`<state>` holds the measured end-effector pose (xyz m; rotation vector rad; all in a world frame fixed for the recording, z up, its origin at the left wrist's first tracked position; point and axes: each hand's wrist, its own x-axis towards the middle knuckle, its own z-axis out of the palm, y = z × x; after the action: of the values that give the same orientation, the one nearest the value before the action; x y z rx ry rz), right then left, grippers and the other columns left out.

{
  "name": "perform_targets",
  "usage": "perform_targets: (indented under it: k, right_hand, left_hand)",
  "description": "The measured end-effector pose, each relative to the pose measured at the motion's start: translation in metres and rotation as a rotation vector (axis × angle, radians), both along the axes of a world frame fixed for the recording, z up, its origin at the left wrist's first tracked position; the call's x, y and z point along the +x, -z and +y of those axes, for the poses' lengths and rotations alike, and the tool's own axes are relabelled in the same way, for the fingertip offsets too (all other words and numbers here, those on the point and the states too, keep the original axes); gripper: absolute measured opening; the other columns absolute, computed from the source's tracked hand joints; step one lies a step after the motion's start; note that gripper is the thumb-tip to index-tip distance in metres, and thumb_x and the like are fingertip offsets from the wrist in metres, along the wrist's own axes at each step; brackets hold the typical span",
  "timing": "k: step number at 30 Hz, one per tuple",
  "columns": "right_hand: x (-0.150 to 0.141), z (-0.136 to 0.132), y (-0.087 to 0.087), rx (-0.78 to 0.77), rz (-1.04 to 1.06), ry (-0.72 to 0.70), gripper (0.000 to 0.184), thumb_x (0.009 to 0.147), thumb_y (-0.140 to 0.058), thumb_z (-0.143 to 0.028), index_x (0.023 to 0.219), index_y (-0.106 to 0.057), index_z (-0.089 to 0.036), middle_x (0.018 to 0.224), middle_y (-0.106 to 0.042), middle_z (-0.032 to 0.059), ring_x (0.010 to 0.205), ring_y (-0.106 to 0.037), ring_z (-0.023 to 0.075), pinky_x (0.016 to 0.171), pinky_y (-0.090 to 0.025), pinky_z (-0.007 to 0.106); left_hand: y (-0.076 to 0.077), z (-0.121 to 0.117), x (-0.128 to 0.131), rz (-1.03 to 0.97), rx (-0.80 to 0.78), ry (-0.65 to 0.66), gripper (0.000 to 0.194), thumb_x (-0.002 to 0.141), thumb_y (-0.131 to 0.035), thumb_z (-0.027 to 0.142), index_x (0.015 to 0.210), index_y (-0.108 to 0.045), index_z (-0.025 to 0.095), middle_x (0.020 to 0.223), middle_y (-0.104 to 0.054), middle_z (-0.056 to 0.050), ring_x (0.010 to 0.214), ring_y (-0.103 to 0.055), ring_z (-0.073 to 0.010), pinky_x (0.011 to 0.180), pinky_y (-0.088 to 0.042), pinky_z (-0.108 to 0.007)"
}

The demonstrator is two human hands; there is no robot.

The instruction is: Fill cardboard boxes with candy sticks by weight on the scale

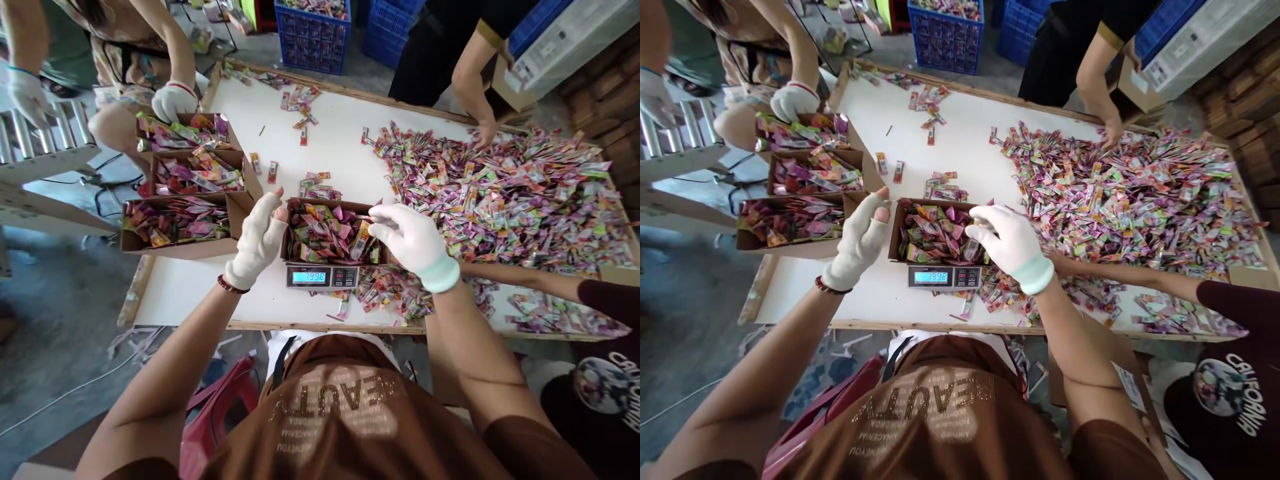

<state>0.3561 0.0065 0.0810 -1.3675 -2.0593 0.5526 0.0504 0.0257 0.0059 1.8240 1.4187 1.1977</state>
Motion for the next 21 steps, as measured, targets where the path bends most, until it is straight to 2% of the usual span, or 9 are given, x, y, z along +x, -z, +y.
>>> perform_targets:
  k: [3, 7, 9, 12, 14, 16, 18, 19, 21]
  right_hand:
    - [-0.016, 0.015, 0.011, -0.012, -0.027, 0.029, 0.038, 0.102, -0.065, -0.051, 0.120, -0.074, -0.020, 0.108, -0.076, 0.0075, 0.093, -0.072, 0.0207, 0.087, -0.057, 0.036]
    - [-0.047, 0.034, 0.026, -0.126, -0.233, 0.024, 0.035, 0.103, -0.065, -0.049, 0.116, -0.073, -0.018, 0.112, -0.075, 0.0092, 0.095, -0.069, 0.0214, 0.088, -0.053, 0.036]
    - [-0.066, 0.040, 0.035, -0.195, -0.371, 0.027, 0.042, 0.102, -0.062, -0.057, 0.112, -0.073, -0.017, 0.109, -0.074, 0.0107, 0.098, -0.069, 0.0248, 0.087, -0.052, 0.037]
    - [-0.092, 0.045, 0.047, -0.312, -0.560, 0.031, 0.061, 0.096, -0.060, -0.072, 0.115, -0.071, -0.016, 0.113, -0.073, 0.0160, 0.101, -0.070, 0.0312, 0.084, -0.053, 0.041]
    - [-0.097, 0.044, 0.050, -0.384, -0.620, -0.009, 0.064, 0.094, -0.063, -0.073, 0.121, -0.070, -0.015, 0.120, -0.071, 0.0190, 0.102, -0.071, 0.0328, 0.085, -0.055, 0.043]
    - [-0.085, 0.040, 0.047, -0.380, -0.550, -0.070, 0.054, 0.096, -0.066, -0.064, 0.123, -0.071, -0.017, 0.123, -0.072, 0.0172, 0.104, -0.071, 0.0304, 0.088, -0.056, 0.042]
    - [-0.053, 0.033, 0.043, -0.280, -0.342, -0.097, 0.041, 0.100, -0.067, -0.050, 0.127, -0.070, -0.019, 0.123, -0.074, 0.0121, 0.106, -0.072, 0.0248, 0.094, -0.056, 0.038]
    - [-0.031, 0.028, 0.042, -0.206, -0.228, -0.081, 0.037, 0.102, -0.065, -0.045, 0.129, -0.070, -0.020, 0.123, -0.075, 0.0100, 0.107, -0.071, 0.0224, 0.097, -0.055, 0.037]
    - [0.017, 0.014, 0.045, -0.065, -0.074, 0.042, 0.032, 0.105, -0.059, -0.040, 0.128, -0.070, -0.020, 0.124, -0.075, 0.0084, 0.110, -0.071, 0.0205, 0.102, -0.055, 0.036]
  left_hand:
    - [-0.006, 0.002, 0.009, -0.009, 0.026, 0.003, 0.059, 0.108, -0.038, 0.060, 0.138, -0.063, 0.015, 0.107, -0.072, -0.009, 0.112, -0.069, -0.0248, 0.113, -0.051, -0.041]
    - [-0.004, 0.001, 0.021, -0.008, 0.048, -0.020, 0.061, 0.109, -0.038, 0.058, 0.142, -0.061, 0.014, 0.137, -0.069, -0.014, 0.131, -0.064, -0.0266, 0.119, -0.047, -0.040]
    - [0.000, 0.000, 0.025, 0.004, 0.063, -0.016, 0.060, 0.109, -0.039, 0.056, 0.146, -0.059, 0.014, 0.147, -0.064, -0.015, 0.140, -0.059, -0.0262, 0.122, -0.045, -0.038]
    - [0.006, -0.001, 0.027, 0.051, 0.086, -0.011, 0.058, 0.110, -0.035, 0.053, 0.149, -0.057, 0.015, 0.150, -0.062, -0.015, 0.142, -0.057, -0.0253, 0.123, -0.044, -0.039]
    - [0.009, -0.004, 0.028, 0.138, 0.094, 0.023, 0.060, 0.110, -0.032, 0.050, 0.153, -0.052, 0.014, 0.154, -0.058, -0.018, 0.146, -0.054, -0.0270, 0.125, -0.043, -0.044]
    - [0.009, -0.008, 0.031, 0.336, 0.085, 0.094, 0.062, 0.108, -0.038, 0.050, 0.157, -0.047, 0.013, 0.161, -0.049, -0.021, 0.153, -0.045, -0.0330, 0.130, -0.033, -0.056]
    - [0.006, -0.011, 0.037, 0.580, 0.078, 0.183, 0.063, 0.104, -0.051, 0.048, 0.157, -0.049, 0.015, 0.168, -0.040, -0.022, 0.158, -0.035, -0.0400, 0.132, -0.018, -0.067]
    - [0.004, -0.010, 0.041, 0.681, 0.081, 0.235, 0.061, 0.101, -0.057, 0.045, 0.155, -0.052, 0.017, 0.170, -0.036, -0.021, 0.159, -0.032, -0.0421, 0.132, -0.013, -0.070]
    - [0.001, -0.004, 0.051, 0.796, 0.103, 0.391, 0.056, 0.098, -0.063, 0.038, 0.150, -0.058, 0.019, 0.172, -0.032, -0.019, 0.159, -0.031, -0.0420, 0.133, -0.015, -0.066]
